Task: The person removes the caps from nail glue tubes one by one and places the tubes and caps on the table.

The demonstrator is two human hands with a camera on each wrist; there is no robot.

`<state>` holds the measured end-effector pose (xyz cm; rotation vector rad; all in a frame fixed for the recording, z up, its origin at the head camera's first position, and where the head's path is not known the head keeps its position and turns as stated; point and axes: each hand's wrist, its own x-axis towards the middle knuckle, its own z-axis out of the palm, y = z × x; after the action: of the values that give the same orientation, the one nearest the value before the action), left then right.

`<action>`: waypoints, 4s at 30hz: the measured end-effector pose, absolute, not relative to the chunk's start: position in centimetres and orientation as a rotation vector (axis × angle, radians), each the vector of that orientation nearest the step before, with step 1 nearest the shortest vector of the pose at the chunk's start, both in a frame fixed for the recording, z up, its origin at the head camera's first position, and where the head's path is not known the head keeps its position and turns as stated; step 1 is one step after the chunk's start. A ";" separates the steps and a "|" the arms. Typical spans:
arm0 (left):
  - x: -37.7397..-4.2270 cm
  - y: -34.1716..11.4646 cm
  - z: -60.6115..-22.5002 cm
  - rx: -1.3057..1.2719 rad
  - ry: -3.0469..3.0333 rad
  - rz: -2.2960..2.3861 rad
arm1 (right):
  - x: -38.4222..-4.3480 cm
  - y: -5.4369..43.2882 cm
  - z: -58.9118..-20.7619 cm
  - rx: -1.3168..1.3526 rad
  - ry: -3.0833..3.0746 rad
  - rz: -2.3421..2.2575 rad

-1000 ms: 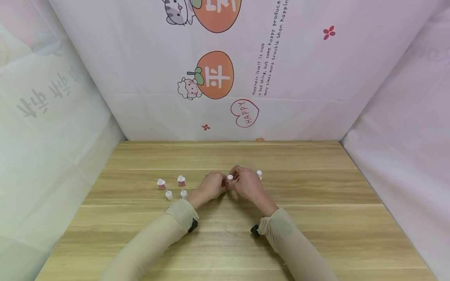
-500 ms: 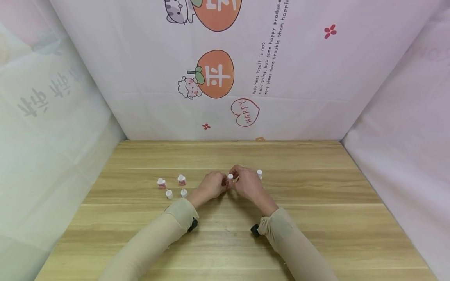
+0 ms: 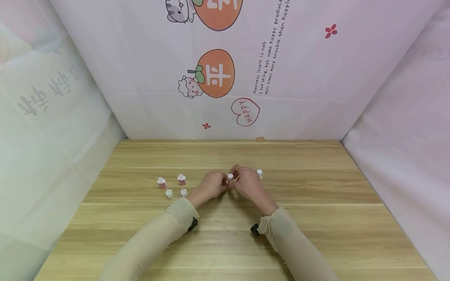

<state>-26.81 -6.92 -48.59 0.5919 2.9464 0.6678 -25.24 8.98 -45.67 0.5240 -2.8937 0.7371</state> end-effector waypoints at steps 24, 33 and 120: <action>-26.6 -6.9 -48.4 0.595 2.947 0.669 | -25.3 9.0 -45.7 0.526 -2.896 0.729; -26.6 -6.9 -48.4 0.589 2.954 0.659 | -25.4 9.0 -45.6 0.509 -2.920 0.742; -26.4 -6.8 -48.3 0.570 2.951 0.658 | -25.3 8.9 -45.6 0.533 -2.925 0.656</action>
<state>-26.41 -6.84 -48.31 0.5705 2.9510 0.6582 -25.32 8.85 -45.65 0.5332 -2.9250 0.6559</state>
